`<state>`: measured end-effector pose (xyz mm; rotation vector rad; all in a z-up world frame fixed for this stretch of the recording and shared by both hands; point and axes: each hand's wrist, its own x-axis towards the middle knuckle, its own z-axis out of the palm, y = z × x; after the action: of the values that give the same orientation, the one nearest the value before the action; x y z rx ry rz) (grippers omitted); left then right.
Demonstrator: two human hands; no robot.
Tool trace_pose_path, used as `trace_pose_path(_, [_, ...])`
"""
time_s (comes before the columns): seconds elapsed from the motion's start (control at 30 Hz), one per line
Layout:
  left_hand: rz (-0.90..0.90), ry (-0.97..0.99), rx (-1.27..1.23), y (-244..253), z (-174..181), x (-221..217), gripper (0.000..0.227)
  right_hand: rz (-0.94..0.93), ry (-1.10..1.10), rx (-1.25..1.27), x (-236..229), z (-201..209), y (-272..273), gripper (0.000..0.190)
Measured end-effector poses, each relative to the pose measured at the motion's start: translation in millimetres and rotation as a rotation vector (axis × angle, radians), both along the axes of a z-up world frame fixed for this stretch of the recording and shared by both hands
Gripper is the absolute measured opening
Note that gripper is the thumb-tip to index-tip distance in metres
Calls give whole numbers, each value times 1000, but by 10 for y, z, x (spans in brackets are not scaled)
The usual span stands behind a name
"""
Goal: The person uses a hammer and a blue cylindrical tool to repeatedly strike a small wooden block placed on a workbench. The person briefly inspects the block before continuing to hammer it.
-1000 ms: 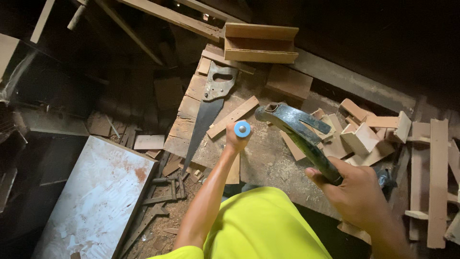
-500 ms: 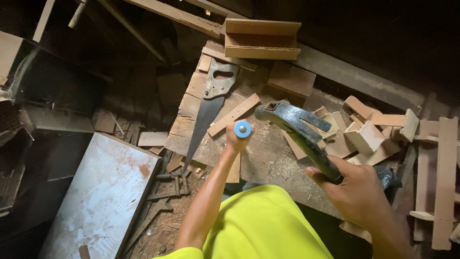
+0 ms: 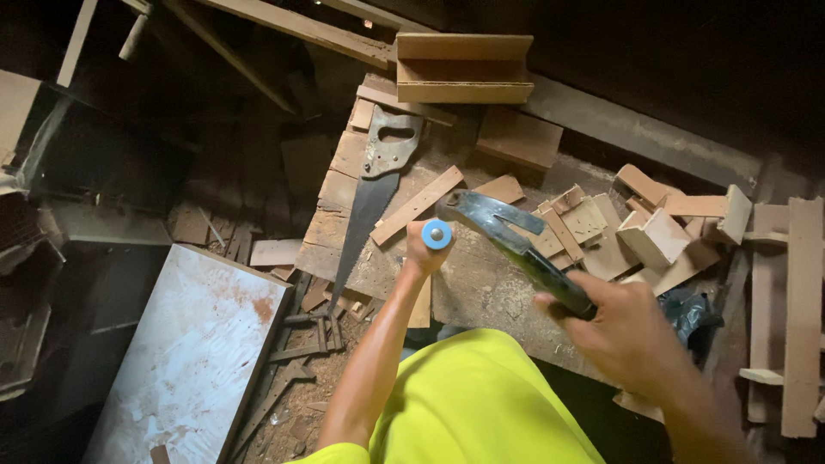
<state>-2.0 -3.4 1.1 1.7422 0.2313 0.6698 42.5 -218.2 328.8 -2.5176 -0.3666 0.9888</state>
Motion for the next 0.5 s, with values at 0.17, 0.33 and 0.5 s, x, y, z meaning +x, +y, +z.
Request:
trace_pose_path(0.17, [-55,15,-18,-9,-25,-11,33,78,-177,166,45,138,-79,29])
trace_pose_path(0.33, [-60,1,-17,16,-79,-17,33,123,-291,239,65,95,-150,29])
trace_pose_path(0.5, [-19,-3,-54,36,-111,-13,36,134,-189,183,66,10,-132,29])
